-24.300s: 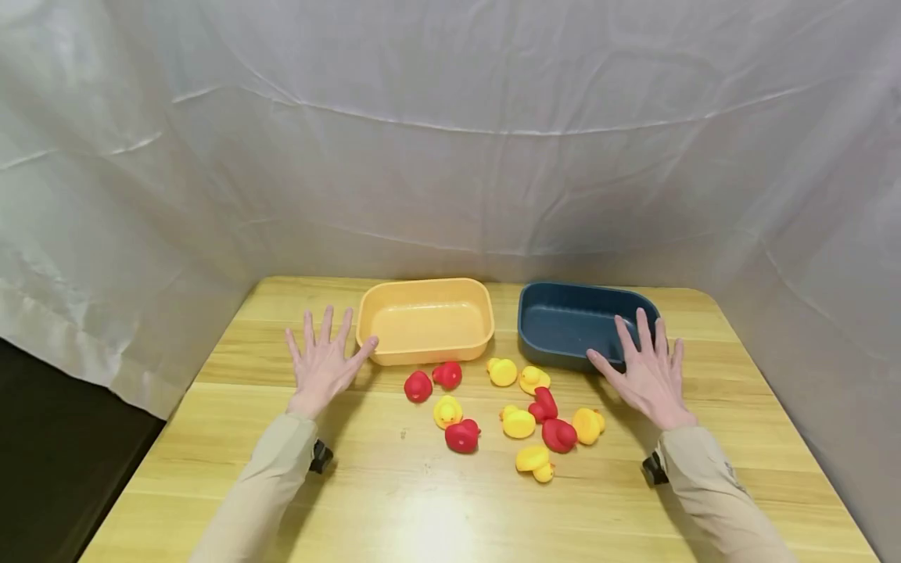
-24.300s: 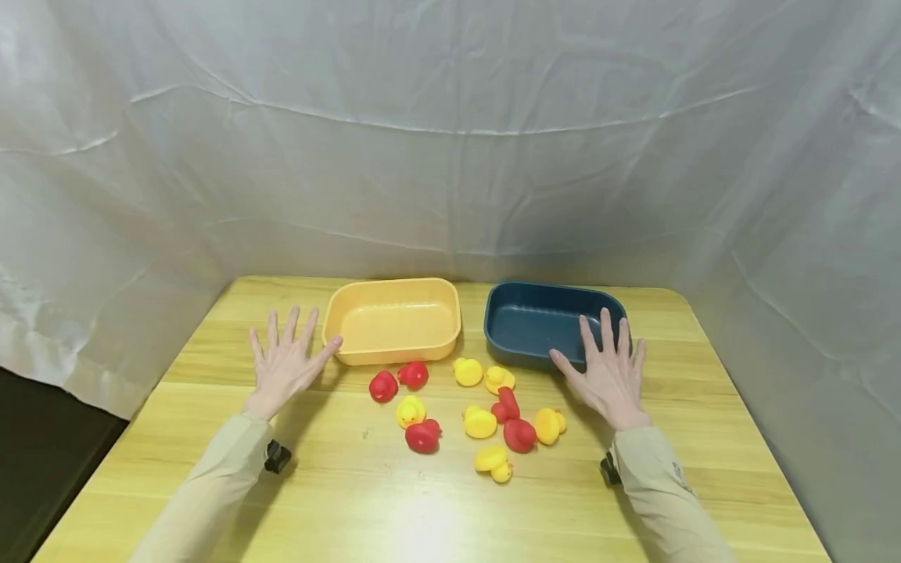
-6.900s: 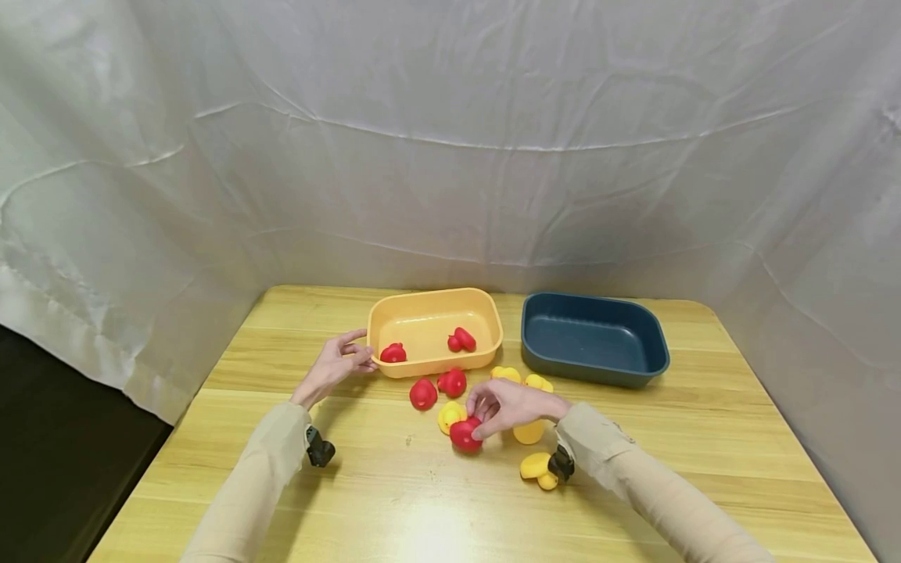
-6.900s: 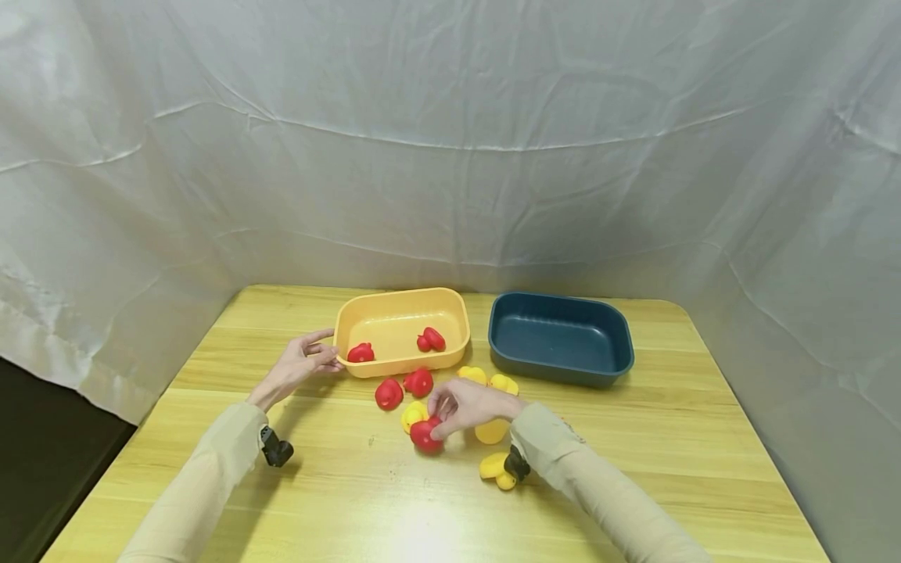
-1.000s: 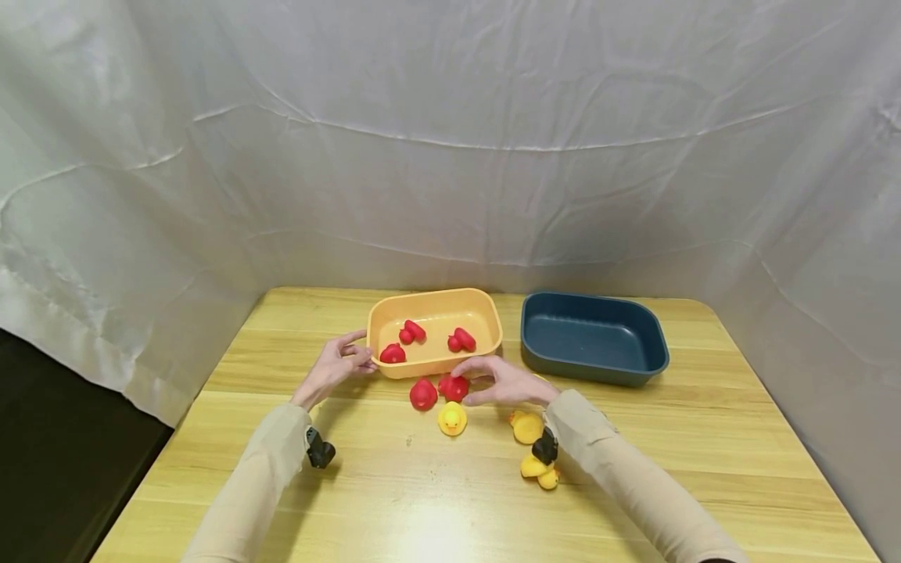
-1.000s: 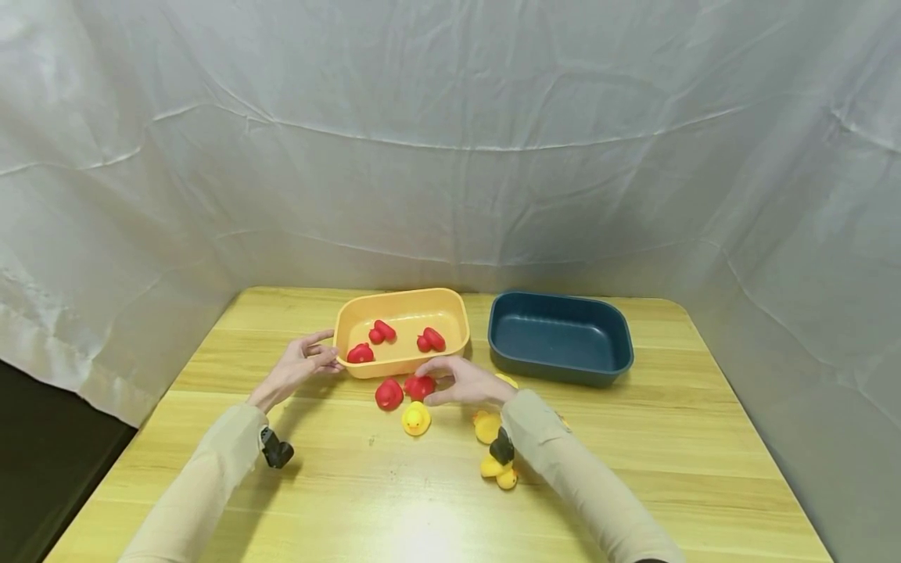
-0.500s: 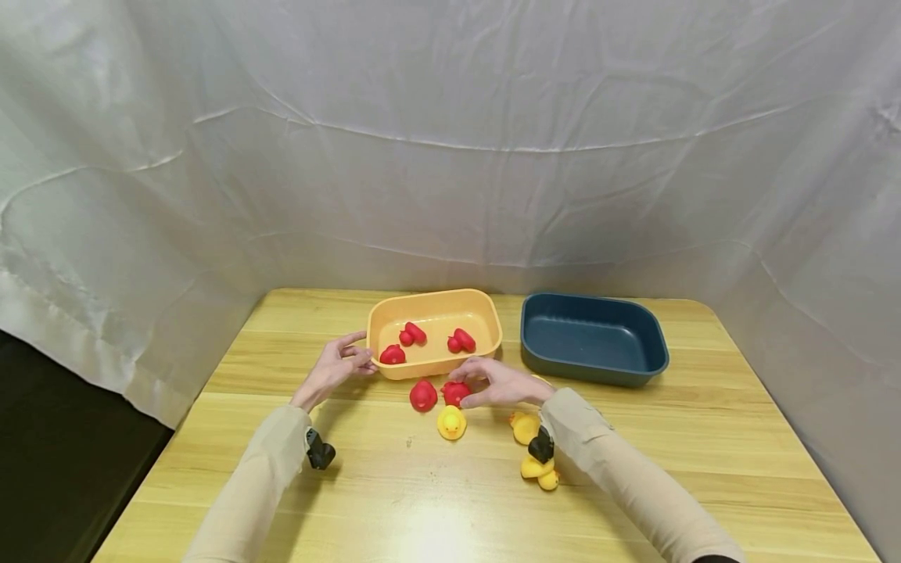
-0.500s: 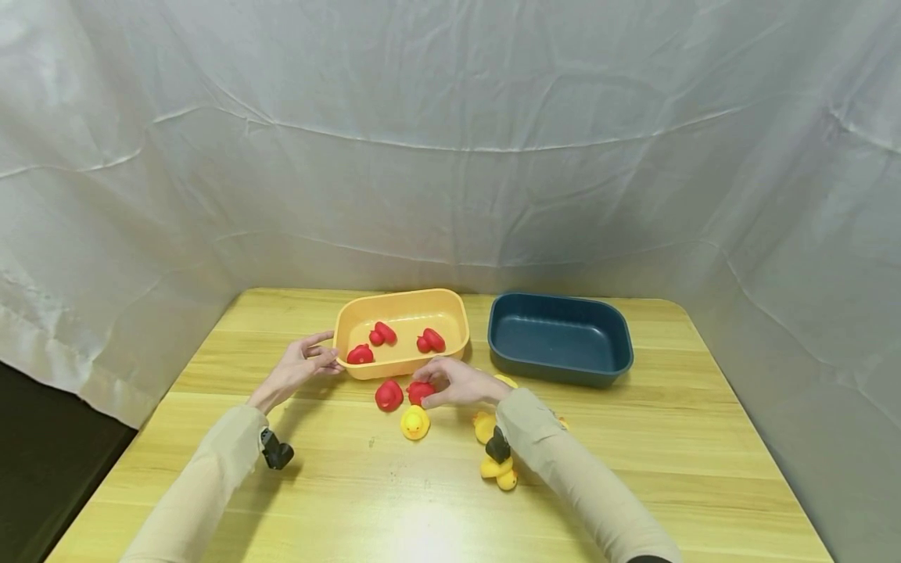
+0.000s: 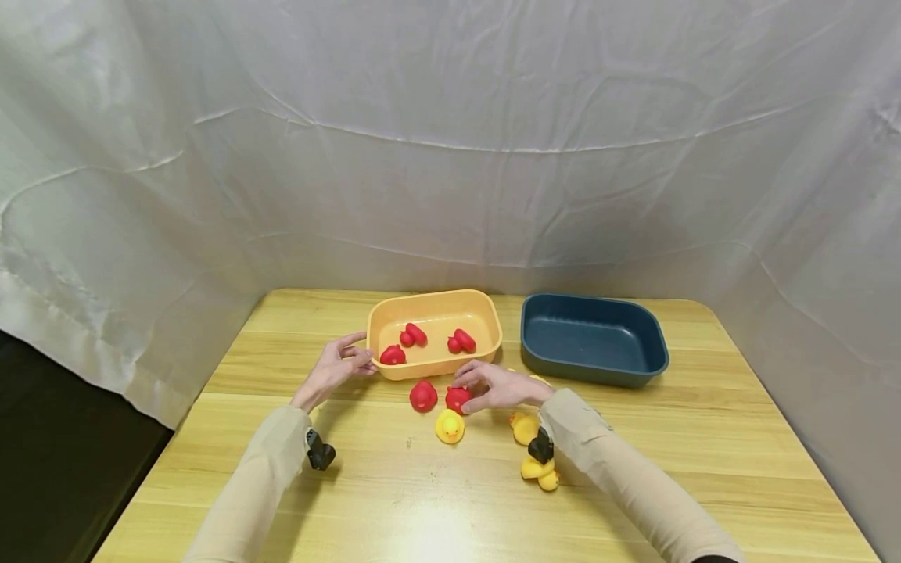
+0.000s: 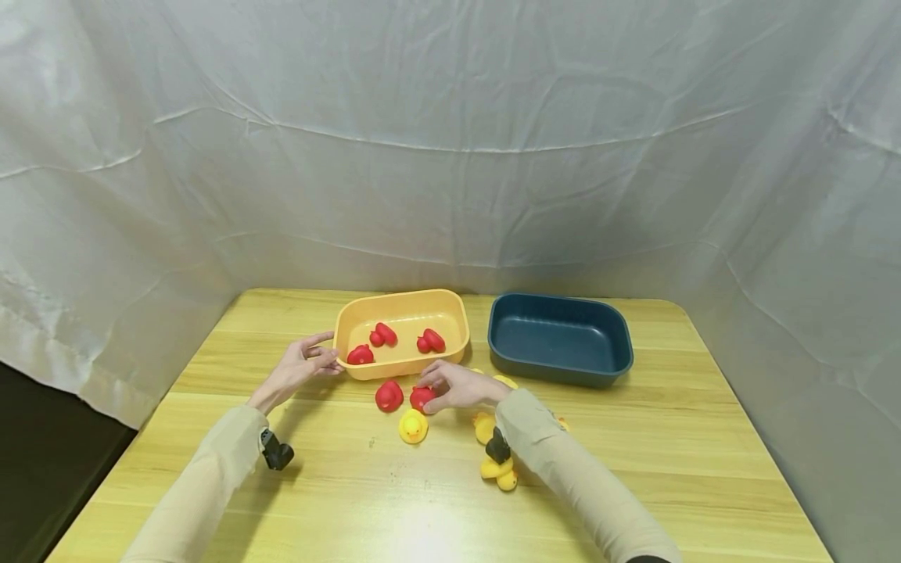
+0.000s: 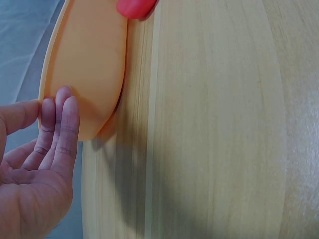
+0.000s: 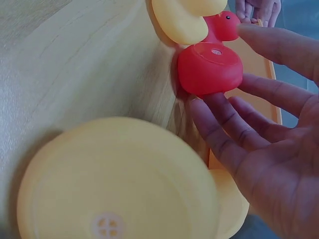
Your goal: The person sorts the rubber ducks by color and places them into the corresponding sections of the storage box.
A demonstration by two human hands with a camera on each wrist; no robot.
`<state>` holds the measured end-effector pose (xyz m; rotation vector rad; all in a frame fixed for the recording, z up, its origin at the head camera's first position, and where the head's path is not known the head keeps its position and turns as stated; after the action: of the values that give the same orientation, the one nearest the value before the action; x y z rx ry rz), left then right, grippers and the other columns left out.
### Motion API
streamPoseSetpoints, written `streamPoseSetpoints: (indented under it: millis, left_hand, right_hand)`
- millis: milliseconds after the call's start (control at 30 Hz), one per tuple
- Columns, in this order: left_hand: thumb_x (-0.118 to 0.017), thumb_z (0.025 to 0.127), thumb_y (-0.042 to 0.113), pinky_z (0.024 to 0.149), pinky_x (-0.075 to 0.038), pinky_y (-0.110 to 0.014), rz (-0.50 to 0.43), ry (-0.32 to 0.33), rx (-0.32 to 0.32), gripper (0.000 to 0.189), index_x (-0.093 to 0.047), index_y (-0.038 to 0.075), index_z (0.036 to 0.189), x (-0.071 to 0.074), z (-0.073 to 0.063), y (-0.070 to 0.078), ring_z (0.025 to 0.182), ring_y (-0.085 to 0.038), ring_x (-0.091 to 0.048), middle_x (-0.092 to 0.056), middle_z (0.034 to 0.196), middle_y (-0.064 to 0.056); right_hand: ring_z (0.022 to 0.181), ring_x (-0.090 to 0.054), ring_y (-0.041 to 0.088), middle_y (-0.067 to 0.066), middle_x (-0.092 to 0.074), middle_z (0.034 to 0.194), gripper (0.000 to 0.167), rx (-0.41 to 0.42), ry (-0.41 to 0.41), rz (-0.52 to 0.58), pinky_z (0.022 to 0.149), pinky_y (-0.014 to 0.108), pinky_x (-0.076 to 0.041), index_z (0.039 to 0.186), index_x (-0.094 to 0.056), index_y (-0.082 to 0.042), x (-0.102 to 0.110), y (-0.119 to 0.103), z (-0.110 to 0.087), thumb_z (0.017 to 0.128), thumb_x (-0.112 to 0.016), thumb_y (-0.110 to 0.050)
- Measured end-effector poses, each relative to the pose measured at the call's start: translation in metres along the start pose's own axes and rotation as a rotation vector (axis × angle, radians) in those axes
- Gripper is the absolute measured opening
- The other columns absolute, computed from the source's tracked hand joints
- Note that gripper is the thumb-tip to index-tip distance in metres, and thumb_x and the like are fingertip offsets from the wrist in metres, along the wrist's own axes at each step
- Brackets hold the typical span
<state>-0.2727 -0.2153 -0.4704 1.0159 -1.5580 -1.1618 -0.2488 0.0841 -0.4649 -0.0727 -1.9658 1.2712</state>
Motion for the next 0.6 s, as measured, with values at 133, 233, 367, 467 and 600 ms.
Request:
streamPoseSetpoints:
  millis: [133, 233, 367, 467, 600]
  left_hand:
    - [-0.053, 0.102, 0.002, 0.092, -0.062, -0.042, -0.002, -0.002, 0.0, 0.062, -0.023, -0.012, 0.154, 0.0004, 0.0004, -0.0003, 0.084, -0.014, -0.072, -0.067, 0.109, -0.026]
    - [-0.053, 0.102, 0.002, 0.092, -0.062, -0.042, -0.008, -0.003, -0.001, 0.062, -0.023, -0.012, 0.154, 0.0005, 0.0005, -0.0005, 0.084, -0.015, -0.072, -0.068, 0.108, -0.025]
    - [-0.053, 0.102, 0.002, 0.092, -0.062, -0.041, -0.015, -0.006, -0.001, 0.062, -0.022, -0.013, 0.154, 0.0002, 0.0001, -0.0003, 0.085, -0.015, -0.072, -0.068, 0.107, -0.023]
    - [-0.053, 0.102, 0.002, 0.092, -0.062, -0.042, -0.017, -0.007, 0.0, 0.062, -0.022, -0.013, 0.154, 0.0001, -0.0004, 0.0001, 0.085, -0.015, -0.072, -0.069, 0.103, -0.017]
    - [-0.053, 0.102, 0.001, 0.093, -0.061, -0.042, -0.016, -0.008, 0.0, 0.062, -0.022, -0.013, 0.153, 0.0001, -0.0006, 0.0004, 0.084, -0.015, -0.072, -0.069, 0.1, -0.013]
  right_hand:
    - [0.11, -0.061, 0.022, 0.022, -0.056, 0.139, 0.042, 0.009, -0.011, -0.008, 0.103, 0.038, -0.053, 0.129, -0.063, 0.003, 0.0008, 0.0005, 0.0024, 0.092, -0.071, -0.016]
    - [0.096, -0.06, 0.013, 0.017, -0.065, 0.126, 0.036, -0.008, -0.005, 0.002, 0.091, 0.027, -0.053, 0.123, -0.064, 0.001, 0.0017, 0.0024, 0.004, 0.092, -0.072, -0.015]
    - [0.089, -0.058, 0.01, 0.012, -0.069, 0.115, 0.032, -0.042, -0.002, 0.032, 0.081, 0.02, -0.051, 0.118, -0.064, 0.0, 0.0014, 0.0058, 0.0062, 0.091, -0.072, -0.014]
    - [0.087, -0.058, 0.011, 0.013, -0.069, 0.115, 0.029, -0.055, -0.004, 0.048, 0.077, 0.019, -0.051, 0.116, -0.064, 0.0, 0.0004, 0.0074, 0.0083, 0.091, -0.072, -0.013]
    - [0.09, -0.06, 0.012, 0.015, -0.069, 0.115, 0.024, -0.045, 0.003, 0.043, 0.08, 0.02, -0.052, 0.112, -0.064, 0.002, 0.0, 0.0061, 0.0099, 0.092, -0.071, -0.011]
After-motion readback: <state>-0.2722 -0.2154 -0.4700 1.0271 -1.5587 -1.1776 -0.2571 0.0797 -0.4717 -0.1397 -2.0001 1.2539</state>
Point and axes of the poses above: each hand's wrist, its own z-axis towards the middle knuckle, its own x-axis out of the back of the hand, y = z × x, the point moved 4 cm from there along z, towards the middle knuckle
